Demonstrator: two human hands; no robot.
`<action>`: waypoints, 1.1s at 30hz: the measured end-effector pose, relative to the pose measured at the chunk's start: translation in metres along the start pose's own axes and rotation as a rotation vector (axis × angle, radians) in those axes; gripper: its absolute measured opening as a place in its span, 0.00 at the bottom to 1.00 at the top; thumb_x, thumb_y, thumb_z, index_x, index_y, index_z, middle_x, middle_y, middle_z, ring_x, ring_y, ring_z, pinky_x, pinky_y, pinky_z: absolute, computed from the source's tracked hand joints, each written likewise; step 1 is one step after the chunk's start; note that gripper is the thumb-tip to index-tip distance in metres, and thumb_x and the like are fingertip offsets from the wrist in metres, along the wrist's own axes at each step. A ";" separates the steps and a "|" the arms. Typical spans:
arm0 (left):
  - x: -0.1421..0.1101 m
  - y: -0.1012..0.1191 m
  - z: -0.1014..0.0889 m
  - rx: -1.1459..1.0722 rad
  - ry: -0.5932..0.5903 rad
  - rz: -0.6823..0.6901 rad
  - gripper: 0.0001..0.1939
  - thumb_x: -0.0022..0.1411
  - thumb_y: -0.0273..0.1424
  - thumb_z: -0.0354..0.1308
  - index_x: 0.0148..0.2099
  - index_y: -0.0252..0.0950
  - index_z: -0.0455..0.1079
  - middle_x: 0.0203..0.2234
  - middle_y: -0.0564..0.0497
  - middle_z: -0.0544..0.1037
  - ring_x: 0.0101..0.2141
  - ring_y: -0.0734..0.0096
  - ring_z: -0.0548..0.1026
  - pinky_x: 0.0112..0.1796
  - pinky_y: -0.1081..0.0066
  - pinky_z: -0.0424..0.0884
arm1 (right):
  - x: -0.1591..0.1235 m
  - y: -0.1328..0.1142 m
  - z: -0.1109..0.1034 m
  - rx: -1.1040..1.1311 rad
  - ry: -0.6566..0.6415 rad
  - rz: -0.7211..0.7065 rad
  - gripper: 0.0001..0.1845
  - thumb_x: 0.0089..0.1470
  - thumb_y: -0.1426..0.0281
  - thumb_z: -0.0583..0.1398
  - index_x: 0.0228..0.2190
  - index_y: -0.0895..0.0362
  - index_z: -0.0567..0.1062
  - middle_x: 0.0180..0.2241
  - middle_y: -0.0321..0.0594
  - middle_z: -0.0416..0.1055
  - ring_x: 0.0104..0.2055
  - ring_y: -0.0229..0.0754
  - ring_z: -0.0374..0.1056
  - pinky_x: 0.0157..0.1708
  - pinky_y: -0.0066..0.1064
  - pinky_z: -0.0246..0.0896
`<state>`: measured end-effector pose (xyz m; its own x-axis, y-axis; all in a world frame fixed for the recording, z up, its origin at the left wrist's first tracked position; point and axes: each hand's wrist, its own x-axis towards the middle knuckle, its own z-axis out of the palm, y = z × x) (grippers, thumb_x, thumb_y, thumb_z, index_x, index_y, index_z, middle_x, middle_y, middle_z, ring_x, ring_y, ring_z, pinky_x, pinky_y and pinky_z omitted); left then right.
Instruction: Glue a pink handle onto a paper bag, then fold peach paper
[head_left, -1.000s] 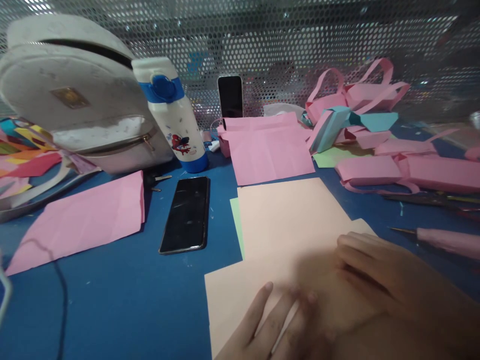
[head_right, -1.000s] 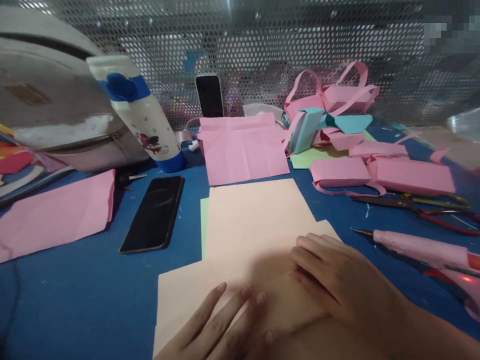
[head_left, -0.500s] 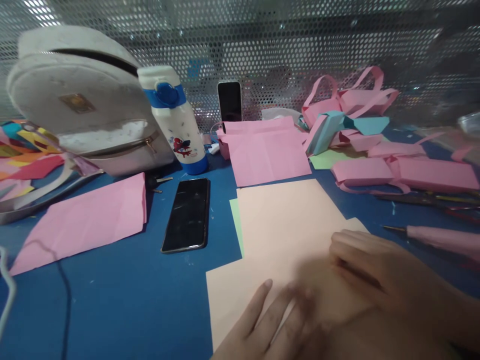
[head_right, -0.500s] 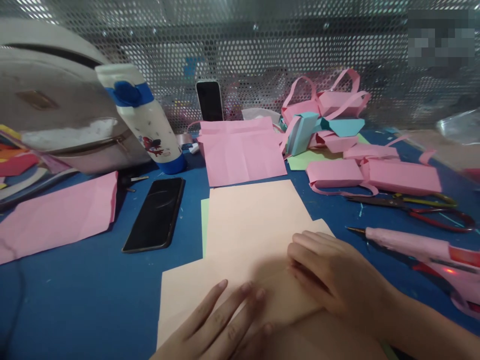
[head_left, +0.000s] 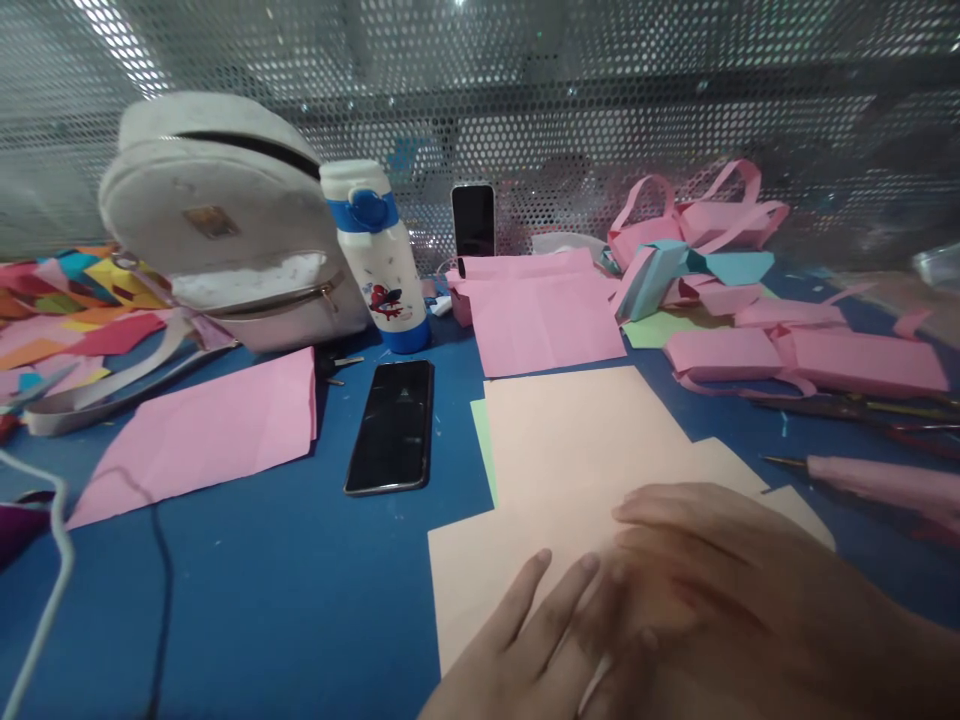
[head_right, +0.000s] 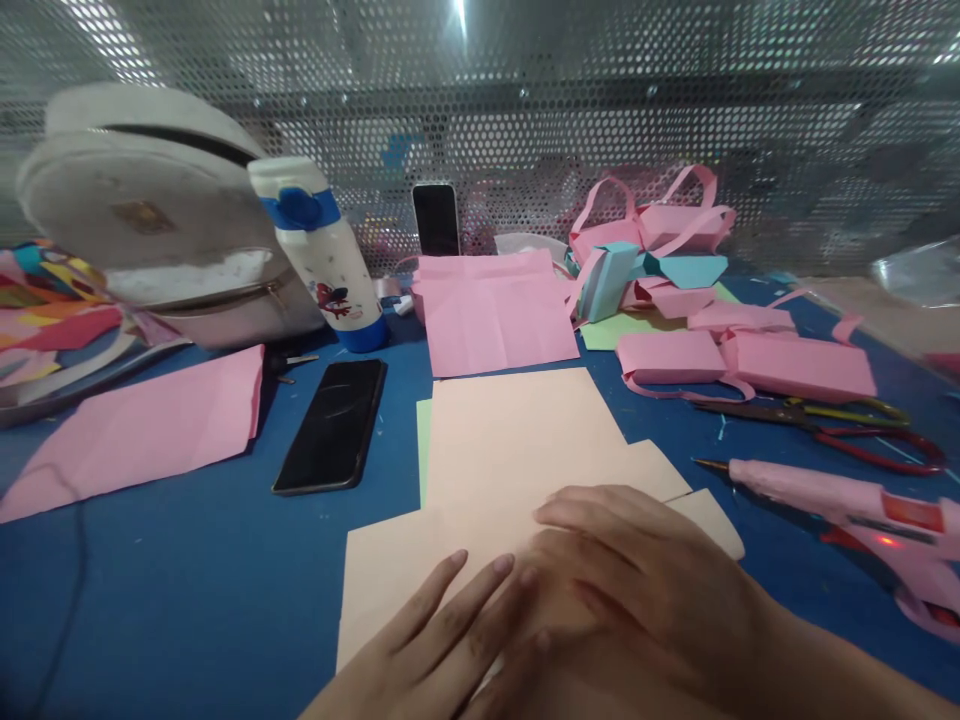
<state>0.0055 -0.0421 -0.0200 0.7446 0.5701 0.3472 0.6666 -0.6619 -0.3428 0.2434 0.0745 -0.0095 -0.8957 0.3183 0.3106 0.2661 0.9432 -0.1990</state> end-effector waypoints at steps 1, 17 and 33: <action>0.000 0.000 0.000 0.007 -0.003 -0.002 0.21 0.74 0.34 0.40 0.63 0.37 0.63 0.56 0.47 0.72 0.57 0.59 0.68 0.53 0.60 0.65 | -0.001 -0.001 0.002 -0.014 -0.001 -0.026 0.20 0.60 0.70 0.54 0.54 0.55 0.69 0.53 0.43 0.71 0.54 0.46 0.68 0.54 0.38 0.65; -0.004 0.003 0.008 0.071 -0.048 0.005 0.24 0.72 0.31 0.39 0.67 0.37 0.55 0.60 0.48 0.68 0.60 0.58 0.65 0.52 0.64 0.70 | -0.006 0.000 0.013 -0.029 -0.179 -0.085 0.34 0.62 0.68 0.57 0.66 0.56 0.52 0.63 0.41 0.57 0.64 0.43 0.55 0.64 0.36 0.53; -0.009 0.013 0.010 0.064 -0.064 -0.073 0.23 0.72 0.33 0.45 0.66 0.39 0.57 0.60 0.45 0.67 0.62 0.52 0.60 0.58 0.51 0.60 | -0.004 -0.001 0.013 -0.091 -0.193 -0.115 0.33 0.64 0.64 0.55 0.66 0.57 0.52 0.64 0.41 0.56 0.65 0.43 0.53 0.65 0.36 0.51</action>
<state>0.0081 -0.0511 -0.0364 0.6931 0.6471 0.3176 0.7187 -0.5860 -0.3743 0.2418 0.0716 -0.0222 -0.9711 0.1924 0.1415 0.1816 0.9796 -0.0856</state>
